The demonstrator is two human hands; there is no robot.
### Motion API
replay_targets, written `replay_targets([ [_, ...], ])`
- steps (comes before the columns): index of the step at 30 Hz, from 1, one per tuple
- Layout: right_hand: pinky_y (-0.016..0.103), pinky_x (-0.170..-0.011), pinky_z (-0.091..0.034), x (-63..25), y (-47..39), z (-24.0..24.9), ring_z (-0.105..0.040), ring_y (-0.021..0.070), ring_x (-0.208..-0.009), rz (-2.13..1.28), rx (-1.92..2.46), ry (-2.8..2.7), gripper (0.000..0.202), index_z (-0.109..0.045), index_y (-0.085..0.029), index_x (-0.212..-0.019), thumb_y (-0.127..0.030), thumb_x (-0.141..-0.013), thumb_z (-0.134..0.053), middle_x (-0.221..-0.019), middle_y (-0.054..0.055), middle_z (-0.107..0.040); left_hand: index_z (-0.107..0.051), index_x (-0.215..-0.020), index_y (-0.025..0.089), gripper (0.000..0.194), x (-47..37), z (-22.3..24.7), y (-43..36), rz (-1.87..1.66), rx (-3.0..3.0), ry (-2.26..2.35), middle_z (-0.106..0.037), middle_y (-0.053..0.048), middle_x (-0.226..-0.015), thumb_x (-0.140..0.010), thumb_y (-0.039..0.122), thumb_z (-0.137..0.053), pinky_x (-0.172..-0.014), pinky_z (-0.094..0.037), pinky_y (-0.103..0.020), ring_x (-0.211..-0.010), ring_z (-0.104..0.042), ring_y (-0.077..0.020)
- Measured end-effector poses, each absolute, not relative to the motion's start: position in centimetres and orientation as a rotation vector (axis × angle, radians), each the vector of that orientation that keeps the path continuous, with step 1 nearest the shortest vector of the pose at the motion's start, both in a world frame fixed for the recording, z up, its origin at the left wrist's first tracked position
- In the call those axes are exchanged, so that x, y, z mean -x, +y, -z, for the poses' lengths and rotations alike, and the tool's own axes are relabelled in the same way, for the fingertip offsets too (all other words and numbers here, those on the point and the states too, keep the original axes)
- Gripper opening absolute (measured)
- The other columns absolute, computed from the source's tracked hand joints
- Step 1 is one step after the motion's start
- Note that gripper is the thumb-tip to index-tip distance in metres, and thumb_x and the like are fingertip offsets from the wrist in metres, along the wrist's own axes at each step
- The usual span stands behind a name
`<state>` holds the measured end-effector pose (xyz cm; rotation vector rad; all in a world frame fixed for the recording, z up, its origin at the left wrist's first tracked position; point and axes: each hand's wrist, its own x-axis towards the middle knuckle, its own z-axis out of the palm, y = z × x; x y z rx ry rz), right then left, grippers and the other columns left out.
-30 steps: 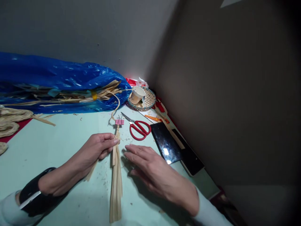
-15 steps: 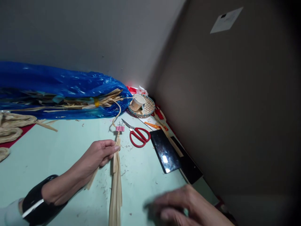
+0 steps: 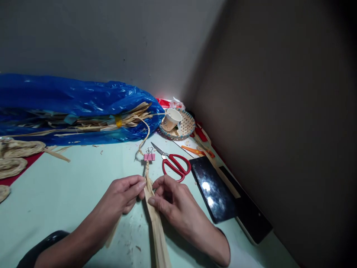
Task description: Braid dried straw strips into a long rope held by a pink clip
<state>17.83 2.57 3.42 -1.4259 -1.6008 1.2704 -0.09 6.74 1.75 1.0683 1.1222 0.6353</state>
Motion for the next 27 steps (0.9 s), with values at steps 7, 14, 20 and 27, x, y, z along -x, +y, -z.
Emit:
replay_targets([
  [7,0.027,-0.062,-0.034,-18.2,2.1,-3.9,-0.051,0.0137,-0.066,-0.995,1.549,-1.808,0.017,-0.059,-0.019,-0.082,-0.021,-0.098,-0.055,-0.074,-0.001,-0.060,-0.065,-0.075,0.019,0.041,0.6,-1.3,6.7,-0.594,-1.055,1.087,-0.023,0.013,-0.052,-0.079,0.059,-0.071,-0.047,-0.008,-0.027,-0.050,-0.010,-0.0088],
  [14,0.032,-0.068,-0.039,-18.2,1.4,-4.3,-0.057,0.0182,-0.073,-0.790,1.641,-1.902,0.020,-0.058,-0.020,-0.087,-0.026,-0.103,-0.047,-0.083,0.003,-0.064,-0.076,-0.095,0.017,0.043,0.8,-1.1,6.9,-0.572,-1.038,1.051,-0.022,0.012,-0.056,-0.083,0.058,-0.071,-0.048,-0.009,-0.027,-0.052,-0.009,-0.0101],
  [20,0.032,-0.060,-0.035,-18.1,0.5,-4.6,-0.054,0.0185,-0.064,-0.704,1.739,-1.939,0.014,-0.053,-0.023,-0.084,-0.026,-0.097,-0.047,-0.078,0.003,-0.062,-0.079,-0.101,0.018,0.041,1.0,-1.1,6.7,-0.566,-1.015,1.059,-0.024,0.010,-0.058,-0.085,0.056,-0.072,-0.050,-0.011,-0.027,-0.056,-0.011,-0.0118],
  [27,0.031,-0.056,-0.030,-17.3,0.4,-5.0,-0.049,0.0180,-0.058,-0.768,1.974,-1.963,0.015,-0.045,-0.023,-0.075,-0.020,-0.083,-0.058,-0.073,0.005,-0.059,-0.079,-0.104,0.022,0.044,1.1,-0.5,6.6,-0.547,-1.008,1.103,-0.028,0.009,-0.060,-0.082,0.060,-0.073,-0.052,-0.011,-0.028,-0.058,-0.011,-0.0130],
])
